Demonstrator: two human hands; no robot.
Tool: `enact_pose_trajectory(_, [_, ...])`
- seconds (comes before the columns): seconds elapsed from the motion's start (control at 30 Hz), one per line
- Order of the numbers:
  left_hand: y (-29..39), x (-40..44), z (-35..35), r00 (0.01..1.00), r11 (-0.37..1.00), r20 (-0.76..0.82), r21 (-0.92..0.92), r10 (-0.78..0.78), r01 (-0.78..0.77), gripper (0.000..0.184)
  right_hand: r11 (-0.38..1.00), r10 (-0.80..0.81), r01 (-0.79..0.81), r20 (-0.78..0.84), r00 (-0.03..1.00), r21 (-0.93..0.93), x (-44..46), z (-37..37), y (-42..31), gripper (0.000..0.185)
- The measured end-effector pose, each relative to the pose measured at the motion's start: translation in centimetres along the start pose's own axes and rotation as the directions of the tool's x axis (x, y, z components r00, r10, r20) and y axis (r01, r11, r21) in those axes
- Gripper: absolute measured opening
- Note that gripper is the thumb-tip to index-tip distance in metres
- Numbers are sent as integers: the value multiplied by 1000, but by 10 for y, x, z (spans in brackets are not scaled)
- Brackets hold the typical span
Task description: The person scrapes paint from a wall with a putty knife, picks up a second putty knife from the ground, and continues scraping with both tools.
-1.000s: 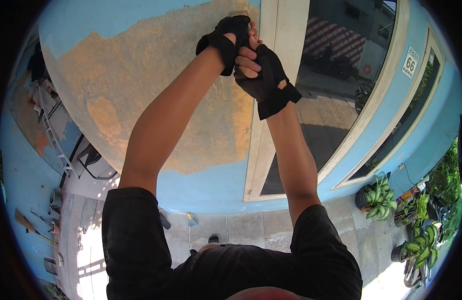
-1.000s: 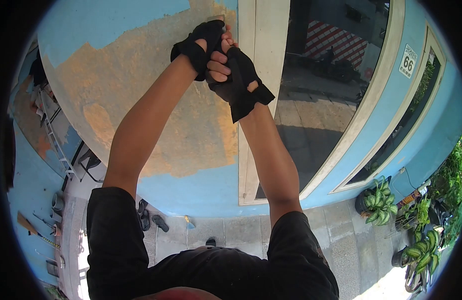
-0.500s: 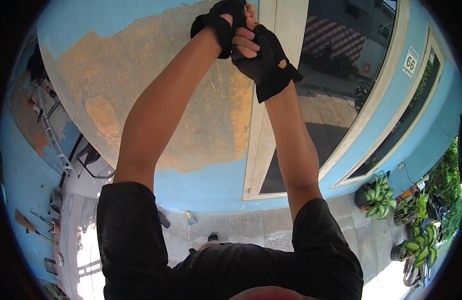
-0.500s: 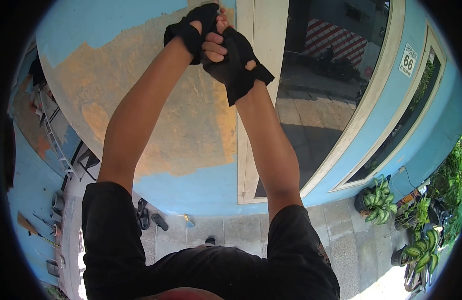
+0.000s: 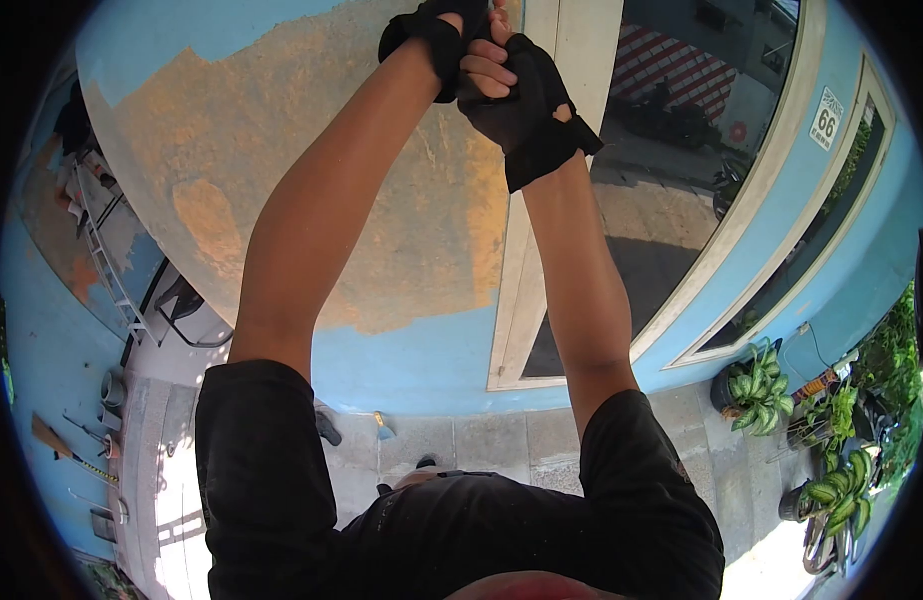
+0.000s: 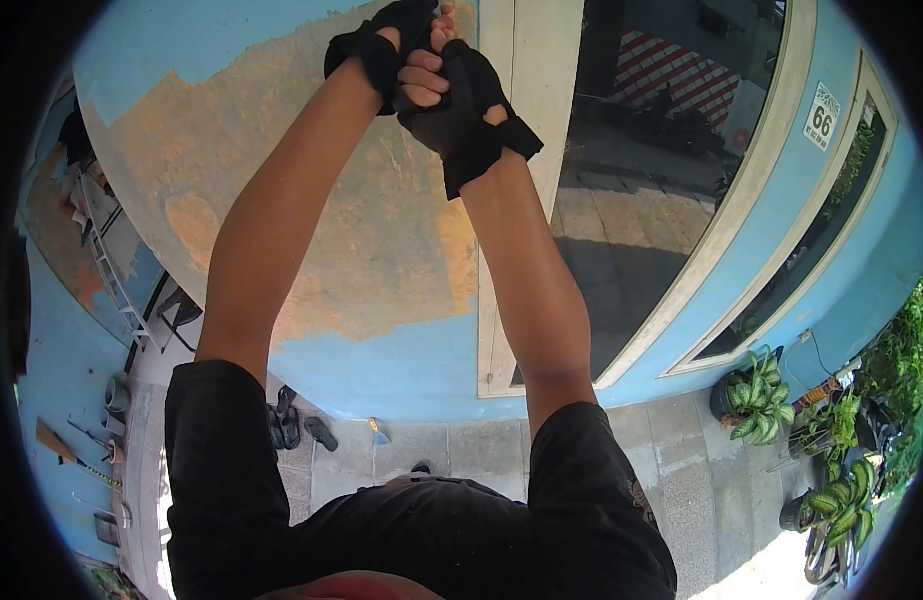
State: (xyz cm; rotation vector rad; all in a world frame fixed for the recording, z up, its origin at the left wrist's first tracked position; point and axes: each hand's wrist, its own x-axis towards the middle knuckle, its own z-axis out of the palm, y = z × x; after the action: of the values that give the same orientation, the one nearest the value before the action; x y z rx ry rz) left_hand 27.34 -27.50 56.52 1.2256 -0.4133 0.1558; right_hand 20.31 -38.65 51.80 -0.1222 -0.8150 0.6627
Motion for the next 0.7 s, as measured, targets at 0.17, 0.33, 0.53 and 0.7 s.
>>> enact_pose_trajectory(0.17, [45,-31,25,988,966,-103,247,111,-83,27,993,-10,22,101,995,-120,11,-4,-5,7])
enact_pose_trajectory(0.33, [10,27,0,996,998,93,-62,-14,20,28,997,11,-4,81,997,-76,5,-4,-1,7])
enact_pose_trajectory(0.53, [56,-65,37,980,962,-101,197,-171,189,32,1000,20,-22,110,994,13,13,-6,-2,9])
enact_pose_trajectory(0.7, [19,28,-13,841,504,206,720,501,-477,34,998,28,-17,206,978,-53,12,-18,-5,12])
